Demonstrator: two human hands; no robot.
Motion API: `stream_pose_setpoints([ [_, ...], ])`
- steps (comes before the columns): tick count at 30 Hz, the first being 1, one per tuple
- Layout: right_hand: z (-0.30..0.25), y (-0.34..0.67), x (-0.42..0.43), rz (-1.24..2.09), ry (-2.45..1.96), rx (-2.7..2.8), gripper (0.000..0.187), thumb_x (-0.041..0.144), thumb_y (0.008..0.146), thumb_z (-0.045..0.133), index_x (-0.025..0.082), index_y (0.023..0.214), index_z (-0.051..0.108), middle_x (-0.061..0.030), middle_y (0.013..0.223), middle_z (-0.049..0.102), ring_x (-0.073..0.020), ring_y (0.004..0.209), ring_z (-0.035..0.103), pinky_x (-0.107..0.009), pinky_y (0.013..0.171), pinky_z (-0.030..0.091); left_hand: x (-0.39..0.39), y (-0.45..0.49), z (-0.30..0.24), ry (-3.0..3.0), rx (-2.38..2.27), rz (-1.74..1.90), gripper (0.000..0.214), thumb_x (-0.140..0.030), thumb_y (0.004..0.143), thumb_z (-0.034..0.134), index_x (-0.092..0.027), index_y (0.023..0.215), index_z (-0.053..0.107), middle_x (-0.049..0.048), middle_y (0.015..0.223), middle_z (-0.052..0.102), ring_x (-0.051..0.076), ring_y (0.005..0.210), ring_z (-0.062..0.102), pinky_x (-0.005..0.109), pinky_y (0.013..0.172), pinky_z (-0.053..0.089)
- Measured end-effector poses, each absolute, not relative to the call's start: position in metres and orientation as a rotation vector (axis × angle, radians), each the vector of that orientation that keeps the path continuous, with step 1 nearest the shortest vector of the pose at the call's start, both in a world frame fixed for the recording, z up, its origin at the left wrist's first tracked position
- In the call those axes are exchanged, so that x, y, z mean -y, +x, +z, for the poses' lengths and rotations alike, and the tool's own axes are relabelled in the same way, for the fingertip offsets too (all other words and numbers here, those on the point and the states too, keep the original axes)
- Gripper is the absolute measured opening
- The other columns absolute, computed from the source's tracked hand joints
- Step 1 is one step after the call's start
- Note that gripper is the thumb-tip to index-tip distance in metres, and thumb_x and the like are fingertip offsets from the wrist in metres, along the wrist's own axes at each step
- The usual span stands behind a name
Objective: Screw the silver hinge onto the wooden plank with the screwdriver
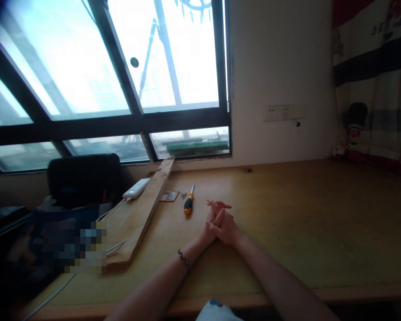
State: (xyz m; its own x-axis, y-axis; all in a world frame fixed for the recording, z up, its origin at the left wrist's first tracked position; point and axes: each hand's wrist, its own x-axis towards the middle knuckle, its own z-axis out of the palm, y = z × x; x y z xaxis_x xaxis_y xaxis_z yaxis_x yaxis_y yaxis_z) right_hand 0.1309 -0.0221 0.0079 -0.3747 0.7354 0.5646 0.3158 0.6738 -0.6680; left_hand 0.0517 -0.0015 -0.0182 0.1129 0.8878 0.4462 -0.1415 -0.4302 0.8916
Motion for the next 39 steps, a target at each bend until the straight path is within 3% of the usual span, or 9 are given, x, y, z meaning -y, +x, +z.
stream_pose_setpoints([
  [4, 0.000, 0.131, 0.011, 0.617, -0.929, 1.703, 0.071, 0.040, 0.078, 0.051, 0.020, 0.136, 0.015, -0.0156, 0.136, 0.031, -0.0218, 0.105, 0.052, -0.039, 0.087, 0.044, -0.004, 0.027, 0.001, 1.727, -1.045, 1.508, 0.042, -0.038, 0.081, 0.044, -0.022, 0.118, 0.031, 0.0115, 0.116, 0.050, 0.017, 0.085, 0.059, 0.034, 0.072, 0.048],
  [8, -0.009, 0.140, -0.008, 0.566, -1.146, 1.397, 0.055, 0.046, 0.083, 0.039, 0.015, 0.127, 0.029, -0.0191, 0.123, 0.044, -0.0199, 0.085, 0.060, -0.039, 0.076, 0.047, -0.020, -0.006, 0.018, 1.842, -1.823, 1.620, 0.036, -0.033, 0.080, 0.046, -0.015, 0.110, 0.038, 0.0145, 0.111, 0.049, 0.023, 0.101, 0.050, 0.041, 0.088, 0.039],
  [11, -0.013, 0.145, -0.015, 0.574, -1.186, 1.390, 0.049, 0.048, 0.082, 0.040, 0.014, 0.118, 0.038, -0.0176, 0.113, 0.052, -0.0193, 0.078, 0.061, -0.036, 0.069, 0.049, -0.032, -0.028, 0.019, 1.776, -2.420, 1.316, 0.040, -0.033, 0.075, 0.050, -0.010, 0.107, 0.043, 0.0184, 0.111, 0.048, 0.031, 0.110, 0.042, 0.045, 0.091, 0.033],
  [15, -0.011, 0.143, -0.011, 0.563, -1.155, 1.479, 0.044, 0.046, 0.082, 0.041, 0.015, 0.113, 0.041, -0.0149, 0.107, 0.055, -0.0176, 0.074, 0.061, -0.034, 0.067, 0.049, -0.044, -0.046, 0.010, 1.624, -2.678, 0.920, 0.048, -0.041, 0.072, 0.052, -0.008, 0.106, 0.045, 0.0202, 0.110, 0.049, 0.032, 0.103, 0.046, 0.042, 0.084, 0.037],
  [21, -0.006, 0.140, -0.007, 0.575, -1.151, 1.519, 0.040, 0.045, 0.082, 0.041, 0.015, 0.109, 0.043, -0.0122, 0.099, 0.059, -0.0163, 0.070, 0.061, -0.032, 0.063, 0.050, -0.049, -0.053, 0.004, 1.669, -2.610, 0.707, 0.044, -0.045, 0.075, 0.045, -0.009, 0.098, 0.053, 0.0186, 0.099, 0.056, 0.031, 0.094, 0.053, 0.038, 0.077, 0.040],
  [27, -0.002, 0.142, -0.006, 0.613, -1.135, 1.527, 0.038, 0.047, 0.082, 0.041, 0.016, 0.102, 0.051, -0.0096, 0.087, 0.062, -0.0174, 0.071, 0.061, -0.031, 0.064, 0.051, -0.049, -0.055, 0.007, 1.669, -2.494, 0.916, 0.039, -0.044, 0.078, 0.040, -0.011, 0.092, 0.056, 0.0178, 0.096, 0.058, 0.028, 0.091, 0.055, 0.036, 0.073, 0.040],
  [30, -0.001, 0.141, -0.006, 0.730, -1.097, 1.531, 0.040, 0.049, 0.082, 0.041, 0.015, 0.095, 0.056, -0.0090, 0.083, 0.064, -0.0179, 0.071, 0.062, -0.032, 0.065, 0.051, -0.047, -0.040, 0.009, 1.632, -2.130, 1.227, 0.036, -0.045, 0.078, 0.038, -0.014, 0.081, 0.055, 0.0102, 0.081, 0.060, 0.022, 0.076, 0.056, 0.030, 0.064, 0.040],
  [34, -0.002, 0.136, -0.009, 0.986, -1.007, 1.459, 0.048, 0.054, 0.078, 0.043, 0.013, 0.101, 0.056, -0.0103, 0.092, 0.064, -0.0181, 0.077, 0.062, -0.032, 0.067, 0.051, -0.029, 0.003, 0.009, 1.369, -1.437, 1.426, 0.035, -0.046, 0.077, 0.038, -0.016, 0.068, 0.052, 0.0007, 0.059, 0.052, 0.013, 0.056, 0.050, 0.023, 0.050, 0.036],
  [39, -0.005, 0.135, -0.013, 1.076, -0.983, 1.404, 0.046, 0.056, 0.073, 0.049, 0.013, 0.087, 0.058, -0.0056, 0.081, 0.063, -0.0174, 0.077, 0.060, -0.029, 0.069, 0.049, -0.001, 0.040, 0.007, 1.404, -1.162, 1.451, 0.035, -0.045, 0.078, 0.039, -0.015, 0.068, 0.056, 0.0033, 0.065, 0.057, 0.014, 0.063, 0.051, 0.025, 0.057, 0.041],
])
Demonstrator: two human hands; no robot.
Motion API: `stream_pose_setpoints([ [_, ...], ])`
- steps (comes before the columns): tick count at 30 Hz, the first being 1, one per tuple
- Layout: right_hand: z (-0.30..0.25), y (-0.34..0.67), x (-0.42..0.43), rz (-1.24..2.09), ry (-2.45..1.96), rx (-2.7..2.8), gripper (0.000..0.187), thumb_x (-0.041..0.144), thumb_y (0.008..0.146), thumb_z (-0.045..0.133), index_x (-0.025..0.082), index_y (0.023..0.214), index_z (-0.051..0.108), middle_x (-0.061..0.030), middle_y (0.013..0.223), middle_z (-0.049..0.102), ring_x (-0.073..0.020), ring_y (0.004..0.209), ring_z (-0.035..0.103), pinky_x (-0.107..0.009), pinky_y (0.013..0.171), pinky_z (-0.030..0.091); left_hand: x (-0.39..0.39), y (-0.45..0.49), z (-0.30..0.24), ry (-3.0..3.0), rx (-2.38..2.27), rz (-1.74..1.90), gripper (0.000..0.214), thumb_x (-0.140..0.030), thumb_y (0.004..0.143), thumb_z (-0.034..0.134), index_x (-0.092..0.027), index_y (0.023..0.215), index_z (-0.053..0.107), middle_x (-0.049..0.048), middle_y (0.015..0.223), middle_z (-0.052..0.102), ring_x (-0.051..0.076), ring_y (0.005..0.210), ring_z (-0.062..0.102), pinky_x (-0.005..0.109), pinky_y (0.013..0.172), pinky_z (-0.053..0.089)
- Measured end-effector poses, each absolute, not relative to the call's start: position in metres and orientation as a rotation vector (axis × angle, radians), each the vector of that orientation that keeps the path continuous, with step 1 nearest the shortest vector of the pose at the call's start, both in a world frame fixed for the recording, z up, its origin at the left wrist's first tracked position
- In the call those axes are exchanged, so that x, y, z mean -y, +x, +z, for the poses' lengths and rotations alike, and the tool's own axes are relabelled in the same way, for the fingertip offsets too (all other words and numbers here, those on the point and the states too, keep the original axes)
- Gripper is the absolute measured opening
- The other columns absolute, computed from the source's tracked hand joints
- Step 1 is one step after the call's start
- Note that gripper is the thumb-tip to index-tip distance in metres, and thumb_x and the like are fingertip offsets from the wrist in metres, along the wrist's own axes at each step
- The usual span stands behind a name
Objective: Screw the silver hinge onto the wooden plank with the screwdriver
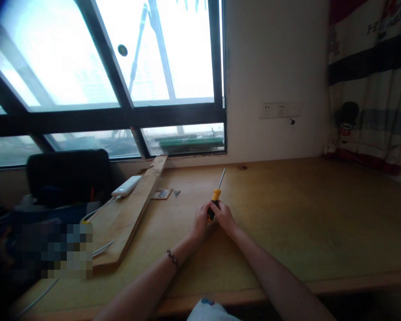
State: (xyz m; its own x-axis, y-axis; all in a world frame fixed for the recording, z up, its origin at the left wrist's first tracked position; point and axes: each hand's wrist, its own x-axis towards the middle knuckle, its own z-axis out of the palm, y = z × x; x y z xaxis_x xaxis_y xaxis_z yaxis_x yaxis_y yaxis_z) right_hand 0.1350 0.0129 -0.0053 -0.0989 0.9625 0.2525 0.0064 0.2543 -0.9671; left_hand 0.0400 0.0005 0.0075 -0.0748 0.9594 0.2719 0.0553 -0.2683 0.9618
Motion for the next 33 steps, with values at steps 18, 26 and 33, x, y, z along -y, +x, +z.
stream_pose_setpoints([
  [18, 0.016, 0.243, -0.048, 0.104, -1.954, 1.178, 0.027, 0.038, 0.072, 0.051, 0.014, 0.085, 0.056, -0.0142, 0.078, 0.064, -0.0257, 0.074, 0.061, -0.032, 0.059, 0.043, -0.003, 0.022, 0.000, 2.246, -1.470, 1.060, 0.053, -0.044, 0.088, 0.025, -0.018, 0.059, 0.061, 0.0046, 0.057, 0.061, 0.015, 0.056, 0.057, 0.025, 0.058, 0.035],
  [26, 0.016, 0.282, -0.043, -0.012, -2.392, 1.078, 0.032, 0.040, 0.077, 0.049, 0.015, 0.095, 0.056, -0.0147, 0.088, 0.064, -0.0276, 0.082, 0.062, -0.034, 0.063, 0.045, -0.004, 0.021, 0.001, 2.289, -1.514, 1.031, 0.054, -0.042, 0.089, 0.024, -0.017, 0.059, 0.061, 0.0032, 0.054, 0.059, 0.011, 0.052, 0.054, 0.023, 0.053, 0.031],
  [33, 0.014, 0.284, -0.042, -0.064, -2.473, 1.021, 0.031, 0.035, 0.079, 0.048, 0.012, 0.097, 0.058, -0.0182, 0.090, 0.063, -0.0304, 0.092, 0.059, -0.038, 0.069, 0.045, -0.006, 0.020, 0.002, 2.306, -1.561, 1.023, 0.053, -0.041, 0.089, 0.025, -0.016, 0.059, 0.061, 0.0025, 0.053, 0.058, 0.010, 0.051, 0.052, 0.022, 0.054, 0.030],
])
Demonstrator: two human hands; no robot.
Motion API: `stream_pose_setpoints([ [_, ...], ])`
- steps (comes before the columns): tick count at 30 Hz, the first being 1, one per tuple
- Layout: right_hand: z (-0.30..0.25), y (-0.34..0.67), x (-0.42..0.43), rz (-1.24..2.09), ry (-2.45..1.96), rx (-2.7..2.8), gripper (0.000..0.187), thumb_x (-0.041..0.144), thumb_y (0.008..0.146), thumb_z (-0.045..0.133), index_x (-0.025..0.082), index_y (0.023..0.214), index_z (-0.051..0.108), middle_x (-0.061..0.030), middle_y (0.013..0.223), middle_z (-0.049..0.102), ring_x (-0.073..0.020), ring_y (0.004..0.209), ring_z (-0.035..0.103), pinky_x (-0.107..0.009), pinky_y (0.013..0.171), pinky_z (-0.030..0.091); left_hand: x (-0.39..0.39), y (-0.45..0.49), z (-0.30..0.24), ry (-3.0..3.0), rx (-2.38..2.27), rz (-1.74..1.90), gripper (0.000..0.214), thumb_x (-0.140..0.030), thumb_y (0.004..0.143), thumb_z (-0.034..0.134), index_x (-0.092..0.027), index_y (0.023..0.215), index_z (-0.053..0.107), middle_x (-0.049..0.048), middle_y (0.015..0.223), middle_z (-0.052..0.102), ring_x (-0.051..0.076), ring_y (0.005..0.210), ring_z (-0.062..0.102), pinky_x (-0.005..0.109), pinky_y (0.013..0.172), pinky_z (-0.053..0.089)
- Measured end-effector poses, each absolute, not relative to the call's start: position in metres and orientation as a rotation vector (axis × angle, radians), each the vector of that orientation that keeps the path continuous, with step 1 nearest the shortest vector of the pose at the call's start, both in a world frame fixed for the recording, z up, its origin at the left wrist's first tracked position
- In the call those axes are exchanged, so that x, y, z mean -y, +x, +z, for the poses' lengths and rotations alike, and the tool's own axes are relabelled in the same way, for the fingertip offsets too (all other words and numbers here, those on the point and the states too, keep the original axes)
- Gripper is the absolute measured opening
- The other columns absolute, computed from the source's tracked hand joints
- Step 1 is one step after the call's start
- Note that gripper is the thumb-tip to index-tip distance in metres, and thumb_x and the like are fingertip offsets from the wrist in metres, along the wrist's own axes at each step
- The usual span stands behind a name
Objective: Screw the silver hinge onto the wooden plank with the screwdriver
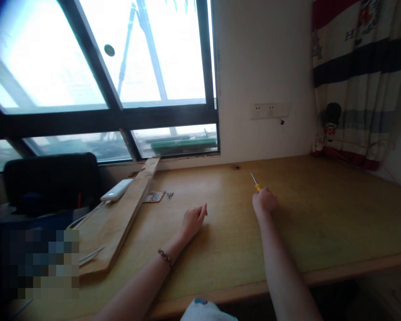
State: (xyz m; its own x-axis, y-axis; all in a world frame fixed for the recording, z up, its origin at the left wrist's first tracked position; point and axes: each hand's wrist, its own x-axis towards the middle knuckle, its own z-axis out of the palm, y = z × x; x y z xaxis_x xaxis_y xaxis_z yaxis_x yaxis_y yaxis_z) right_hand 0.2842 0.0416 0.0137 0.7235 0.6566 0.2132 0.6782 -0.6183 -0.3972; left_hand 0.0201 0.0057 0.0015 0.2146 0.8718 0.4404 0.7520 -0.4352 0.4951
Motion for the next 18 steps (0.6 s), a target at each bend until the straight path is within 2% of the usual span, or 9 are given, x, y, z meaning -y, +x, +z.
stream_pose_setpoints([
  [11, 0.003, 0.310, -0.046, -0.018, -2.561, 0.906, 0.029, 0.030, 0.073, 0.055, 0.011, 0.094, 0.063, -0.0184, 0.090, 0.063, -0.0339, 0.091, 0.058, -0.040, 0.067, 0.044, -0.005, 0.019, 0.002, 2.324, -1.582, 0.996, 0.054, -0.041, 0.089, 0.024, -0.015, 0.058, 0.061, 0.0041, 0.052, 0.057, 0.010, 0.051, 0.052, 0.022, 0.054, 0.031],
  [18, 0.000, 0.314, -0.044, -0.035, -2.559, 0.923, 0.031, 0.033, 0.076, 0.052, 0.012, 0.094, 0.065, -0.0190, 0.093, 0.062, -0.0323, 0.091, 0.058, -0.041, 0.068, 0.043, -0.006, 0.019, 0.001, 2.342, -1.592, 1.016, 0.054, -0.041, 0.089, 0.024, -0.015, 0.057, 0.060, 0.0037, 0.051, 0.057, 0.010, 0.050, 0.052, 0.022, 0.052, 0.029],
])
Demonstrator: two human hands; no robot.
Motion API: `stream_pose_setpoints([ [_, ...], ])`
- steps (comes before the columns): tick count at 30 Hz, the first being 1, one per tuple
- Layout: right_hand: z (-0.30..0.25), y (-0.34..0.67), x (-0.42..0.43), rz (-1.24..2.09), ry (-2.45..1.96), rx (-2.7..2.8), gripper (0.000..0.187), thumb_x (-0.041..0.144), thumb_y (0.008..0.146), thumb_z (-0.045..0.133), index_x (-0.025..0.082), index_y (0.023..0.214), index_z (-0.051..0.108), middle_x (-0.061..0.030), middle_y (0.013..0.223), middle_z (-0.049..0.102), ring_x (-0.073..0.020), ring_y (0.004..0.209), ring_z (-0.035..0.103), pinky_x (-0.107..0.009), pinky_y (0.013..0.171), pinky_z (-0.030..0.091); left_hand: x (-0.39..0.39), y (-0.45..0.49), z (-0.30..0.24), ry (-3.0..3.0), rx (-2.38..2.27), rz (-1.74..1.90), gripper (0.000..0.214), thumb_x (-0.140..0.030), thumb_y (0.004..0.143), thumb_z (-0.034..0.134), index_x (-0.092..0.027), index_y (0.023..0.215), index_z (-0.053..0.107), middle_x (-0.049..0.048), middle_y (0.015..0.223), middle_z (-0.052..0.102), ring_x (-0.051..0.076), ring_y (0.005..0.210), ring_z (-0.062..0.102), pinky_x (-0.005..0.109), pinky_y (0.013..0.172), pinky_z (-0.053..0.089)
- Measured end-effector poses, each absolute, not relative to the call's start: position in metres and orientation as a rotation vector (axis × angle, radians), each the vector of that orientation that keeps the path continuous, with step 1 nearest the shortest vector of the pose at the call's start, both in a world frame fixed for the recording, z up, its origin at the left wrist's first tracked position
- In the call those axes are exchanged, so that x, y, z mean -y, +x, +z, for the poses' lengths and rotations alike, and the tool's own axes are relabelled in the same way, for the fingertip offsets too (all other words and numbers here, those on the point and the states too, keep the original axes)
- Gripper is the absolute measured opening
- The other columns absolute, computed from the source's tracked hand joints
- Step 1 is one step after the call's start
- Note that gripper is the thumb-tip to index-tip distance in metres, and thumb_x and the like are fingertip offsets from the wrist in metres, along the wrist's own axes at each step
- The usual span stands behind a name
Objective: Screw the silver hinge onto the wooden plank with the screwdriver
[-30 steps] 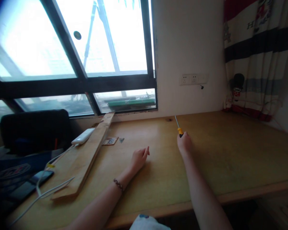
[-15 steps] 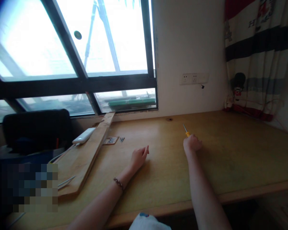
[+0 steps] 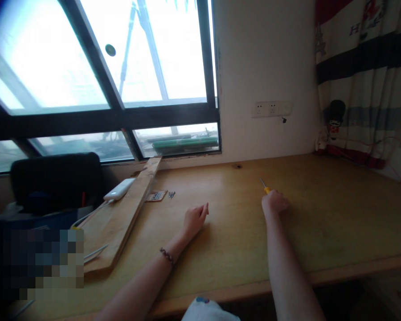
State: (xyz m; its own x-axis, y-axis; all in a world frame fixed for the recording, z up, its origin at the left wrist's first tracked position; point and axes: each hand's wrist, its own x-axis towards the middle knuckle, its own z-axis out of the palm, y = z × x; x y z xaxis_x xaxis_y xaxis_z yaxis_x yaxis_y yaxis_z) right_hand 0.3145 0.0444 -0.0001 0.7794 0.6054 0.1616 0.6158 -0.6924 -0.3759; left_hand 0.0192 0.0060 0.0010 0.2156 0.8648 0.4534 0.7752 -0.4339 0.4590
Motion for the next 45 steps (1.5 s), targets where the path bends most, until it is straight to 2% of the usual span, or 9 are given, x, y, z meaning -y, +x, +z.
stream_pose_setpoints([
  [7, 0.006, 0.312, -0.039, 0.009, -2.573, 0.936, 0.034, 0.037, 0.079, 0.049, 0.012, 0.096, 0.065, -0.0209, 0.095, 0.061, -0.0305, 0.092, 0.058, -0.042, 0.070, 0.043, -0.007, 0.019, -0.001, 2.358, -1.600, 1.008, 0.054, -0.041, 0.089, 0.024, -0.016, 0.058, 0.061, 0.0050, 0.055, 0.060, 0.011, 0.053, 0.054, 0.023, 0.054, 0.030],
  [14, 0.002, 0.316, -0.046, 0.015, -2.607, 0.876, 0.030, 0.032, 0.074, 0.054, 0.013, 0.096, 0.065, -0.0176, 0.094, 0.061, -0.0317, 0.093, 0.057, -0.041, 0.070, 0.042, -0.006, 0.020, 0.000, 2.352, -1.592, 1.013, 0.054, -0.041, 0.089, 0.024, -0.016, 0.057, 0.060, 0.0046, 0.054, 0.060, 0.011, 0.052, 0.054, 0.023, 0.054, 0.030],
  [21, -0.001, 0.316, -0.047, -0.116, -2.562, 0.901, 0.029, 0.030, 0.073, 0.055, 0.012, 0.094, 0.063, -0.0164, 0.094, 0.059, -0.0328, 0.094, 0.052, -0.042, 0.072, 0.040, -0.006, 0.019, 0.001, 2.357, -1.606, 0.991, 0.054, -0.041, 0.089, 0.024, -0.016, 0.057, 0.059, 0.0044, 0.054, 0.059, 0.011, 0.052, 0.053, 0.022, 0.053, 0.030],
  [24, 0.004, 0.305, -0.045, -0.319, -2.344, 1.148, 0.031, 0.027, 0.074, 0.054, 0.009, 0.098, 0.060, -0.0173, 0.100, 0.057, -0.0308, 0.100, 0.048, -0.042, 0.082, 0.037, -0.005, 0.019, 0.003, 2.357, -1.612, 0.964, 0.054, -0.041, 0.089, 0.023, -0.016, 0.058, 0.060, 0.0048, 0.056, 0.060, 0.011, 0.054, 0.054, 0.022, 0.055, 0.031],
  [27, 0.009, 0.271, -0.043, -0.417, -1.936, 1.474, 0.033, 0.025, 0.079, 0.049, 0.010, 0.108, 0.054, -0.0162, 0.111, 0.054, -0.0269, 0.107, 0.043, -0.041, 0.091, 0.033, -0.004, 0.020, 0.003, 2.370, -1.638, 0.890, 0.054, -0.041, 0.089, 0.022, -0.017, 0.060, 0.061, 0.0056, 0.059, 0.062, 0.012, 0.056, 0.055, 0.022, 0.055, 0.032],
  [30, 0.007, 0.223, -0.038, -0.268, -1.529, 1.786, 0.029, 0.024, 0.082, 0.045, 0.014, 0.106, 0.056, -0.0131, 0.106, 0.057, -0.0239, 0.103, 0.047, -0.038, 0.089, 0.037, -0.005, 0.020, 0.001, 2.412, -1.709, 0.780, 0.051, -0.043, 0.089, 0.024, -0.018, 0.066, 0.062, 0.0059, 0.063, 0.063, 0.013, 0.058, 0.056, 0.023, 0.055, 0.032],
  [34, -0.001, 0.180, -0.026, 0.002, -1.204, 2.067, 0.023, 0.026, 0.083, 0.046, 0.017, 0.100, 0.059, -0.0092, 0.097, 0.062, -0.0201, 0.094, 0.054, -0.034, 0.084, 0.043, -0.022, 0.005, 0.001, 2.395, -1.930, 0.678, 0.037, -0.043, 0.086, 0.032, -0.021, 0.086, 0.063, 0.0058, 0.073, 0.066, 0.016, 0.066, 0.059, 0.024, 0.056, 0.034],
  [39, -0.005, 0.177, -0.025, 0.165, -1.271, 2.036, 0.019, 0.026, 0.082, 0.048, 0.016, 0.088, 0.063, -0.0069, 0.084, 0.065, -0.0171, 0.081, 0.059, -0.030, 0.076, 0.046, -0.065, -0.047, 0.013, 2.165, -2.329, 0.628, 0.032, -0.036, 0.085, 0.035, -0.020, 0.097, 0.061, 0.0088, 0.083, 0.066, 0.019, 0.075, 0.060, 0.025, 0.060, 0.037],
  [45, -0.007, 0.176, -0.027, 0.261, -1.291, 1.977, 0.020, 0.027, 0.082, 0.047, 0.017, 0.086, 0.064, -0.0060, 0.080, 0.067, -0.0156, 0.072, 0.061, -0.027, 0.070, 0.047, -0.092, -0.089, 0.004, 1.908, -2.531, 0.701, 0.031, -0.037, 0.081, 0.043, -0.021, 0.099, 0.062, 0.0105, 0.091, 0.064, 0.022, 0.084, 0.059, 0.028, 0.065, 0.041],
])
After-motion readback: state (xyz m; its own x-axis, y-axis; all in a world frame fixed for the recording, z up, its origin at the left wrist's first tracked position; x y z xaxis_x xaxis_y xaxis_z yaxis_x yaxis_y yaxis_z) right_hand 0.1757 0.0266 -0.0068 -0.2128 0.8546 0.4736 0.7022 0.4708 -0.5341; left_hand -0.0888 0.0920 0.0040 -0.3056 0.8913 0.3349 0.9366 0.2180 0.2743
